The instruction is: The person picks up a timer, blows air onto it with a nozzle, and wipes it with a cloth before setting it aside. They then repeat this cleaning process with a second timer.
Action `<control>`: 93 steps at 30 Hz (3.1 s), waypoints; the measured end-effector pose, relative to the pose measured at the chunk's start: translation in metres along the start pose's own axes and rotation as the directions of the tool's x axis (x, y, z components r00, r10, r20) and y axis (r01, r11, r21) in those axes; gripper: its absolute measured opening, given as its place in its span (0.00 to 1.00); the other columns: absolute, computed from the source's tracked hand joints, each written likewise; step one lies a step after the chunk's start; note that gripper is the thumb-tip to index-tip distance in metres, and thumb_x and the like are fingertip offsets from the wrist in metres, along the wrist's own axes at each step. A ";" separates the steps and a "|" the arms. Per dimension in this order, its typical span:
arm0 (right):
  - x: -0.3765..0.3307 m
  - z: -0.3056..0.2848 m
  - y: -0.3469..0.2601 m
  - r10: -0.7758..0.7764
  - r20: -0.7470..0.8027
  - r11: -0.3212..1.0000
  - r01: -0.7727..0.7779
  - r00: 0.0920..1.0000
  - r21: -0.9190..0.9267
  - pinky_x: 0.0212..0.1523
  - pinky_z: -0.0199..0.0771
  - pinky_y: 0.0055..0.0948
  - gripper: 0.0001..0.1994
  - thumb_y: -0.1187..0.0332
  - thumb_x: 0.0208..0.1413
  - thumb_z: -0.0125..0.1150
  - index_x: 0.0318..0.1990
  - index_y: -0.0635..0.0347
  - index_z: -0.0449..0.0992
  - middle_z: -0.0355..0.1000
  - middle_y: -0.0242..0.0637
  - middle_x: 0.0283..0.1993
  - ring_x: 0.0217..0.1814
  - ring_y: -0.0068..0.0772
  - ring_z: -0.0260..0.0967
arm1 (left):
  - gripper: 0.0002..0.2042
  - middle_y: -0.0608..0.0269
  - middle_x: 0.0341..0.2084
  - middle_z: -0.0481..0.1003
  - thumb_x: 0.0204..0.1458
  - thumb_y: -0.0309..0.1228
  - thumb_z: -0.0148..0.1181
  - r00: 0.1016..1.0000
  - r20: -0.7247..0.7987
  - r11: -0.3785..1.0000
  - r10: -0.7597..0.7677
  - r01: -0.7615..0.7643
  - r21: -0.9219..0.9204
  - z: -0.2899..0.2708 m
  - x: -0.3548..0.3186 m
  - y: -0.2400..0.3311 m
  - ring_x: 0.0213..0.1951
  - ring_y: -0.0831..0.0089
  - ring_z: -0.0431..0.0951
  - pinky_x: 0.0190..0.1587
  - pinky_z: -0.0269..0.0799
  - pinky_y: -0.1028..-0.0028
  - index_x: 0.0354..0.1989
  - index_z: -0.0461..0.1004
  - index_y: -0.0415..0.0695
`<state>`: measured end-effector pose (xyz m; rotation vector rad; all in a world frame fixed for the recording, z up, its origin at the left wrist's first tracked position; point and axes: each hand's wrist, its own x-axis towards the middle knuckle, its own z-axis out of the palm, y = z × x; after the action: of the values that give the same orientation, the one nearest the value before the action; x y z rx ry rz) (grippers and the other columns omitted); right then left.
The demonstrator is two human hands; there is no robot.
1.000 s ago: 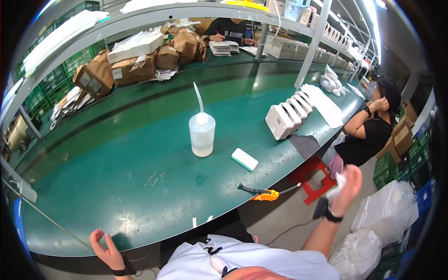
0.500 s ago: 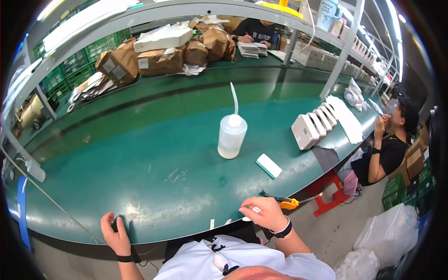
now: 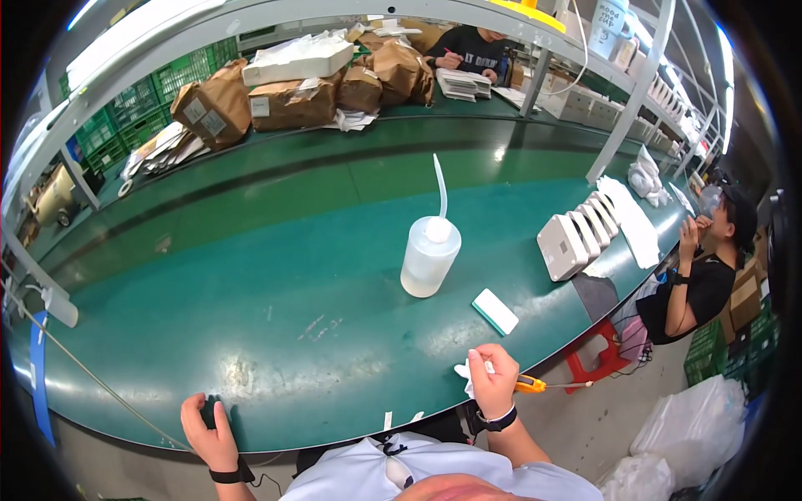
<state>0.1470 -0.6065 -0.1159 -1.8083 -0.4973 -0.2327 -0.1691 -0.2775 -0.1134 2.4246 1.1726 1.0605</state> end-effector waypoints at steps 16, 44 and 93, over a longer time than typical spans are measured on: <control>0.015 0.014 -0.019 -0.157 0.206 0.926 0.217 0.966 -0.309 0.27 0.71 0.32 0.04 0.73 0.52 0.69 0.30 0.60 0.78 0.76 0.39 0.25 0.24 0.42 0.75 | 0.12 0.52 0.40 0.72 0.53 0.25 0.61 0.999 -0.008 0.998 -0.049 0.048 -0.031 0.002 0.006 0.005 0.43 0.55 0.72 0.50 0.68 0.63 0.45 0.71 0.36; 0.005 0.014 -0.001 -0.148 0.173 0.942 0.192 0.974 -0.275 0.28 0.68 0.37 0.04 0.75 0.53 0.65 0.29 0.62 0.75 0.73 0.43 0.26 0.25 0.49 0.71 | 0.12 0.52 0.37 0.76 0.45 0.28 0.68 0.999 0.006 0.999 0.040 -0.040 0.023 0.001 0.018 0.012 0.40 0.51 0.75 0.46 0.70 0.60 0.37 0.75 0.40; 0.008 0.011 -0.013 -0.207 0.130 0.939 0.234 0.970 -0.253 0.26 0.68 0.33 0.05 0.77 0.51 0.66 0.29 0.62 0.75 0.73 0.39 0.23 0.23 0.41 0.72 | 0.05 0.52 0.43 0.75 0.56 0.24 0.59 0.999 0.023 0.999 0.036 -0.037 0.036 -0.002 0.003 0.005 0.46 0.55 0.74 0.51 0.69 0.62 0.39 0.75 0.36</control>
<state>0.1468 -0.5914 -0.1046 -2.0340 -0.7742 -0.3781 -0.1664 -0.2784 -0.1075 2.4878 1.1544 1.0284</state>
